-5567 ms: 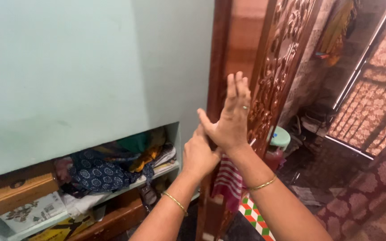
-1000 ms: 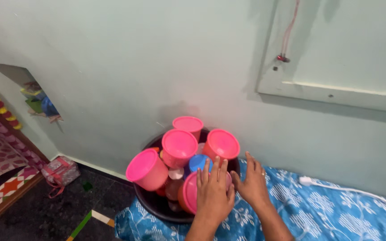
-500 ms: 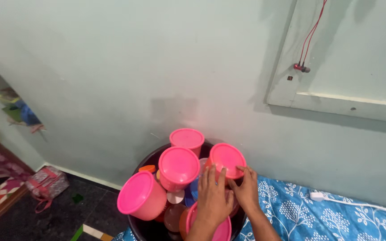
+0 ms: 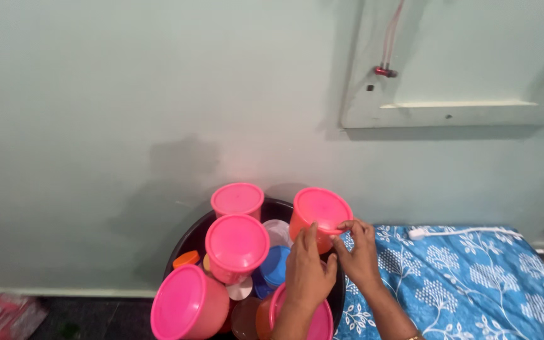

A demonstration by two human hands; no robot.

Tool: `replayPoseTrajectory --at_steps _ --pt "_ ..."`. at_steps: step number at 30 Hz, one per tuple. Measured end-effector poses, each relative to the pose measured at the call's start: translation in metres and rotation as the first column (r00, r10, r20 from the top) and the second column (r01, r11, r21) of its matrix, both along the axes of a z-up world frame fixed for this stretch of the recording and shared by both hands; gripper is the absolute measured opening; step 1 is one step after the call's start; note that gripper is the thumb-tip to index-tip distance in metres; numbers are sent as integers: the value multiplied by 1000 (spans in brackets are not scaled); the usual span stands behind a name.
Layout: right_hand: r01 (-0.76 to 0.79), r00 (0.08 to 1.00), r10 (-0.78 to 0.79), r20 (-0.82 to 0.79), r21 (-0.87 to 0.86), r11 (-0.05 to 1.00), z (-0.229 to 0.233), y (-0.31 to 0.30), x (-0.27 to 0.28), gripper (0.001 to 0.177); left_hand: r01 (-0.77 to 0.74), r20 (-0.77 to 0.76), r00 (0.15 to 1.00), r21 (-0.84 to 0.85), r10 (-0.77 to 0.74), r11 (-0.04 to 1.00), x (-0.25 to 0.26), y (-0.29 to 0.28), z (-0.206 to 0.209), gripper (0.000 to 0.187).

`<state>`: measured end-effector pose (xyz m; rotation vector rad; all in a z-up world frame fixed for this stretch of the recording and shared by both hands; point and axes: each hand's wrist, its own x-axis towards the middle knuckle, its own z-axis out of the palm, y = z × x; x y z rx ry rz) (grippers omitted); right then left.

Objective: The person removes various plastic containers and lids from a black basin and places them on a blue cloth. They then use a red and white checkered cloth to wipe the exterior of several containers and lids, placing them back into the basin.

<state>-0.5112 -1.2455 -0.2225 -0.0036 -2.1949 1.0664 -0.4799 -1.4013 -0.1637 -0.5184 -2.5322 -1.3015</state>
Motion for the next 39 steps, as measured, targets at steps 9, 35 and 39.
replayPoseTrajectory --at_steps 9,35,39 --pt "174 982 -176 68 25 984 12 60 58 35 192 -78 978 -6 -192 981 20 66 -13 73" --pt "-224 841 92 534 187 956 -169 370 -61 65 138 155 983 -282 -96 949 3 320 -119 56" --pt "-222 733 26 679 202 954 -190 384 -75 33 209 1 976 -260 -216 943 3 355 -128 53"
